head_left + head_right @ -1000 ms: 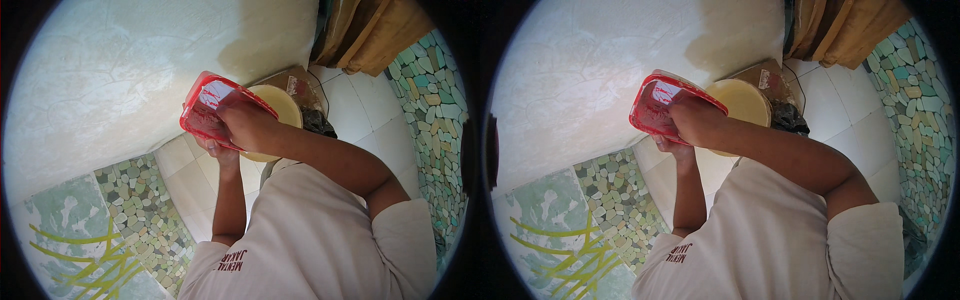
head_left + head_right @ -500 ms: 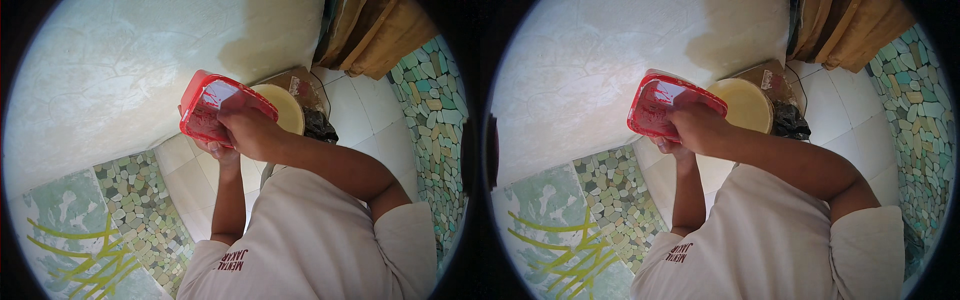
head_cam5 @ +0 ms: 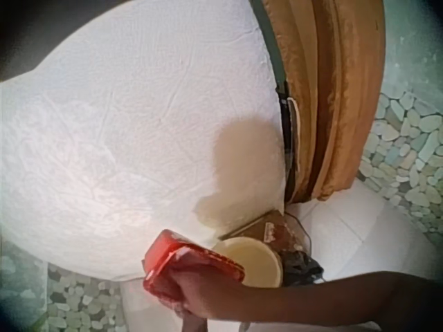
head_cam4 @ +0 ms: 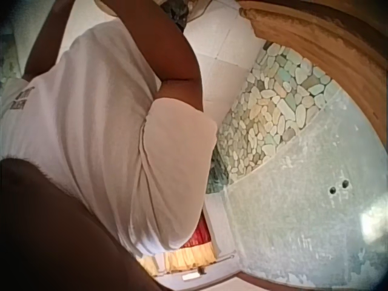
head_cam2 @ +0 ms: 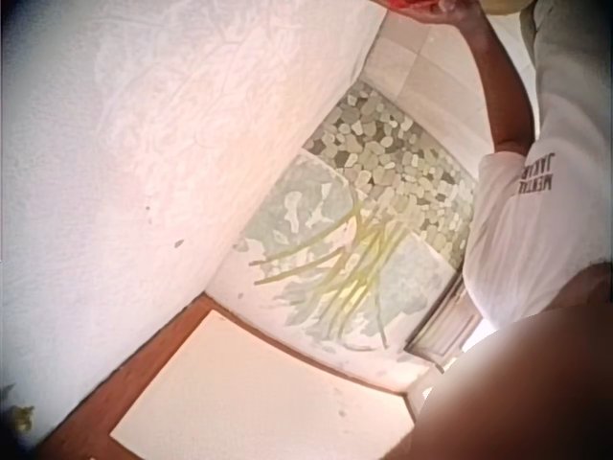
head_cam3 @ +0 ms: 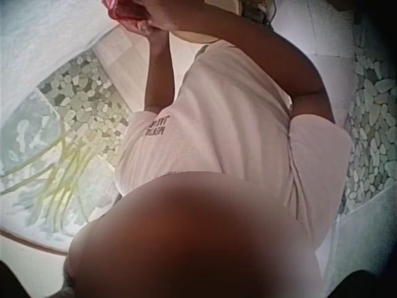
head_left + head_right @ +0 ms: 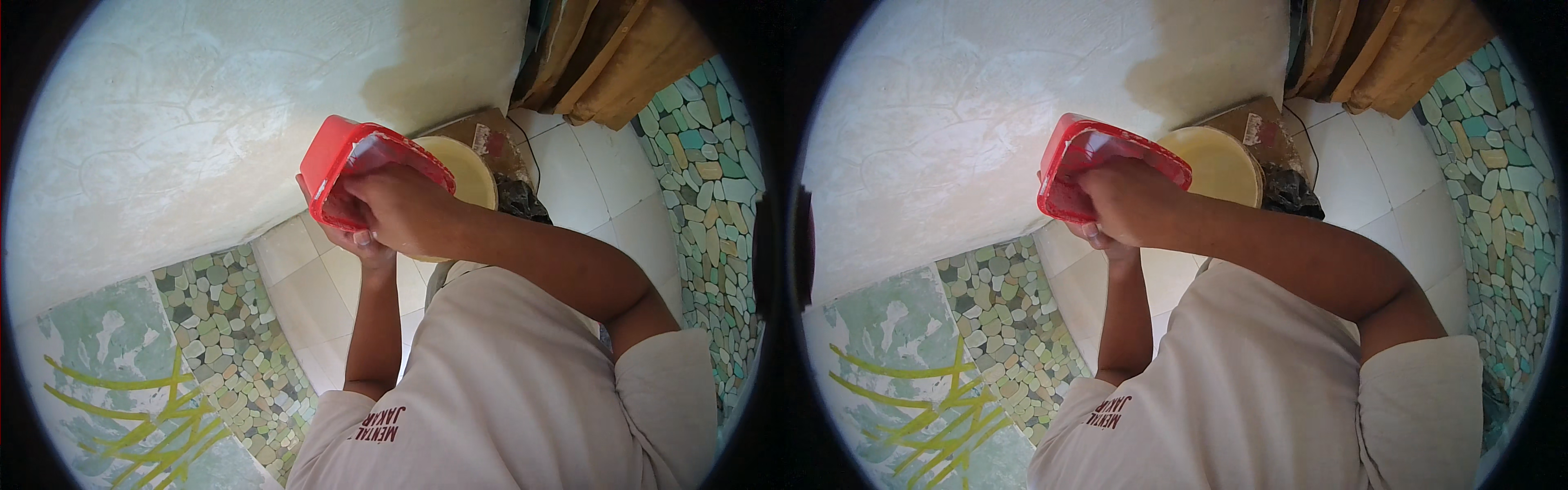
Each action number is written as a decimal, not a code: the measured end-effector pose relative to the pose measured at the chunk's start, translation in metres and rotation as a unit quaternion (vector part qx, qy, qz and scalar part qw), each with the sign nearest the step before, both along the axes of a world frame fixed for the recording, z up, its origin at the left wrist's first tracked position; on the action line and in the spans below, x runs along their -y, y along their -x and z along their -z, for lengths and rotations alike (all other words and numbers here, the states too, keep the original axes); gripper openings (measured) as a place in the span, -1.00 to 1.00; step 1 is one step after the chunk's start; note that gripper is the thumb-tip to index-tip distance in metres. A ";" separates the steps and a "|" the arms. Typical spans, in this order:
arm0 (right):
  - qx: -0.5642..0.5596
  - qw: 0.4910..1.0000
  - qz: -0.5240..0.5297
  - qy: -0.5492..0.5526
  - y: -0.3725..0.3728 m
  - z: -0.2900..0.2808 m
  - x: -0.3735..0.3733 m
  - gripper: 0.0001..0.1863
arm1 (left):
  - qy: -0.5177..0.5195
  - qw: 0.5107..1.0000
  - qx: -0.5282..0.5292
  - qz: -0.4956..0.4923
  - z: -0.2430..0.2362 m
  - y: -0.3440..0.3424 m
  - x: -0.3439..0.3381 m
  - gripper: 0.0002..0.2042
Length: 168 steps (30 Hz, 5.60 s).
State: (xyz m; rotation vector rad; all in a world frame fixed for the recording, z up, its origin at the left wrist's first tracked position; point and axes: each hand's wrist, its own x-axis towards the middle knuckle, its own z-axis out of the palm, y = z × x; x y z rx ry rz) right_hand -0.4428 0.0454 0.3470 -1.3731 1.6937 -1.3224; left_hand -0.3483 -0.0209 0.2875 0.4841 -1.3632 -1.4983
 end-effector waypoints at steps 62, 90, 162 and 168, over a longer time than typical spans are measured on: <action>-0.057 0.998 0.010 0.018 0.010 0.012 -0.017 -0.86 | 0.225 0.965 0.097 -0.094 -0.009 -0.016 -0.001 0.37; -0.419 0.900 -0.034 -0.113 0.055 0.014 -0.029 -0.90 | -0.059 0.914 0.371 0.153 -0.032 0.010 0.013 -0.29; -0.500 0.795 -0.318 -0.129 0.085 0.038 -0.036 -0.91 | -0.082 0.690 0.505 0.511 -0.019 0.077 0.065 -0.37; -0.518 0.796 -0.290 -0.113 0.086 0.045 -0.039 -0.93 | 0.030 0.650 0.594 0.473 -0.049 0.084 0.058 -0.42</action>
